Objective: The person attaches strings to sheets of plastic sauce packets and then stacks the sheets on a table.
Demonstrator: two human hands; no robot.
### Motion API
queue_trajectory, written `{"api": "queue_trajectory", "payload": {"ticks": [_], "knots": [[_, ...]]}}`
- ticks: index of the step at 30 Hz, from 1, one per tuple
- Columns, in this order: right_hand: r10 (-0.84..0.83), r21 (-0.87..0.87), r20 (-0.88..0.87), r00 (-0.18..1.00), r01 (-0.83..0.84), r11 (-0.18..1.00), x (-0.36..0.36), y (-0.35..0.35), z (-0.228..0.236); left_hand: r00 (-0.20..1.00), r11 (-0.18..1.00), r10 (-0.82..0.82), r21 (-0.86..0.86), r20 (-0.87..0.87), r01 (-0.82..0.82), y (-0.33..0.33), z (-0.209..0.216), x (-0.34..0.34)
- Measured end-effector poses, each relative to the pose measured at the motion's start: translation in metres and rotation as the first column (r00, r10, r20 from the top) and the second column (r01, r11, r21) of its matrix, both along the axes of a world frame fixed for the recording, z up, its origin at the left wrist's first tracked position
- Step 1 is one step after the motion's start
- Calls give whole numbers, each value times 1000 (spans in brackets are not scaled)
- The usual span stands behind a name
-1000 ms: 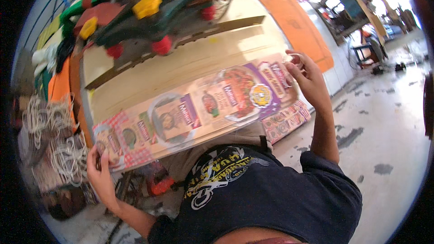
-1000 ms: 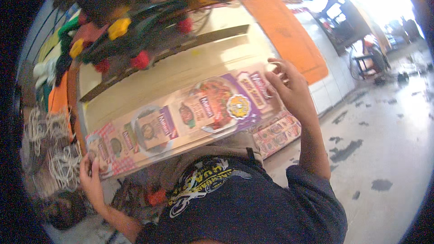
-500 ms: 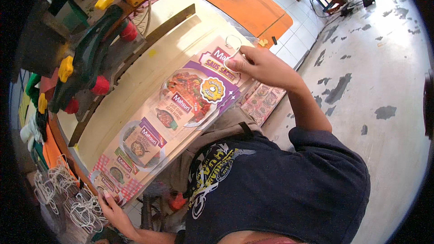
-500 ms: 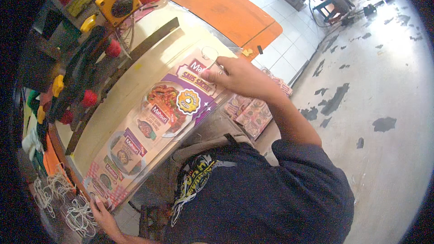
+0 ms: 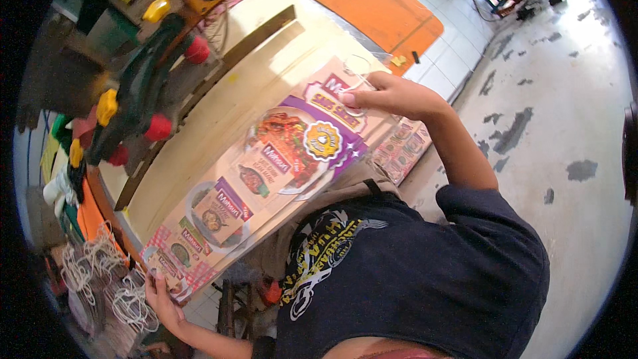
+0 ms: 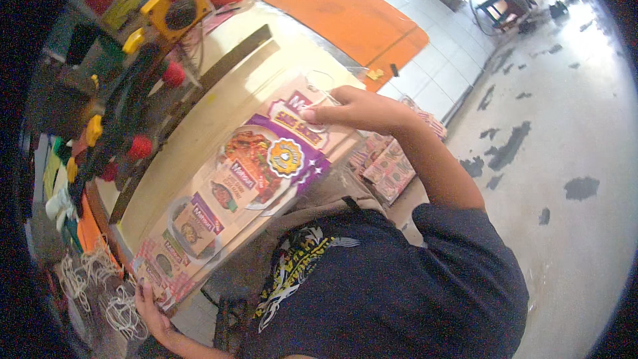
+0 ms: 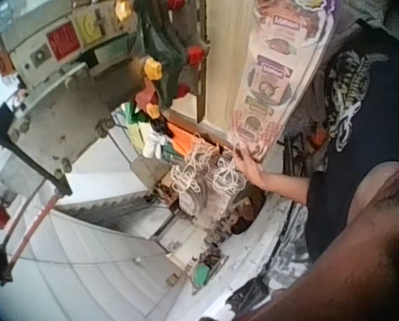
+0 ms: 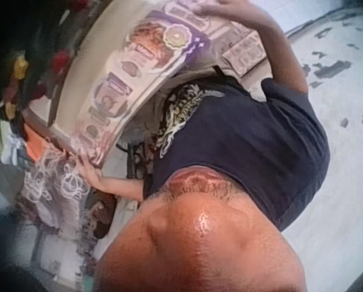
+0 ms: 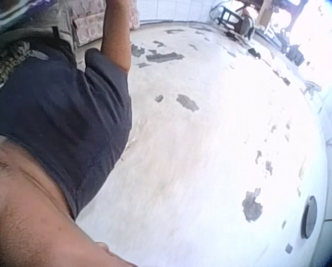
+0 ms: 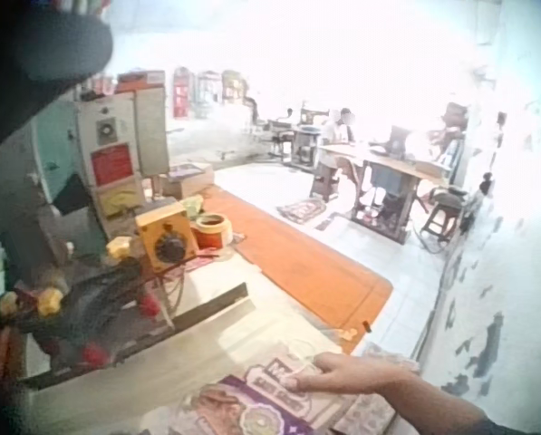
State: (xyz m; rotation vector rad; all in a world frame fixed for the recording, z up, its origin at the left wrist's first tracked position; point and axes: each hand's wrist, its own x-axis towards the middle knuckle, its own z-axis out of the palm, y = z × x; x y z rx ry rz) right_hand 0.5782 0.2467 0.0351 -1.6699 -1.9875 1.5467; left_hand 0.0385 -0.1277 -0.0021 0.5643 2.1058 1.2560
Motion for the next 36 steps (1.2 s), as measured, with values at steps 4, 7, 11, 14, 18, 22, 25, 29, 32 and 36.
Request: {"api": "queue_trajectory", "payload": {"ticks": [4, 7, 11, 14, 18, 22, 25, 29, 32, 36], "knots": [[-10, -34, -22, 1000, 9, 999, 6, 0, -11, 984, 996, -42, 80, 176, 28, 1, 12, 7], [-90, -5, -155, 984, 90, 996, 8, -4, -24, 980, 988, -55, 155, 189, 25, -1, 7, 8], [-142, 70, -279, 950, 168, 983, -1, -2, 0, 993, 977, 47, 203, 106, -68, -13, 15, 10], [41, 78, -359, 932, -13, 997, -8, 17, 12, 995, 933, 95, 344, 44, -104, 2, 24, 9], [123, 233, -599, 791, 25, 972, -20, 47, -14, 987, 862, 100, 507, -126, -23, 25, 21, -10], [88, 297, -590, 803, 114, 948, -24, 66, -53, 977, 841, 43, 536, -209, 78, 43, -1, -13], [77, 240, -580, 811, 80, 967, -26, 68, -55, 958, 879, 99, 475, -268, 42, 33, -17, -19], [98, 179, -452, 887, -18, 984, -18, 63, -43, 982, 788, -34, 599, -187, 141, 50, -5, 6], [163, 303, -611, 774, 39, 952, -23, 58, -55, 990, 722, -55, 679, -132, 130, 62, -13, 12], [166, 283, -707, 687, 60, 957, -34, 46, -47, 990, 587, 84, 797, 114, -141, 73, -21, 28]]}}
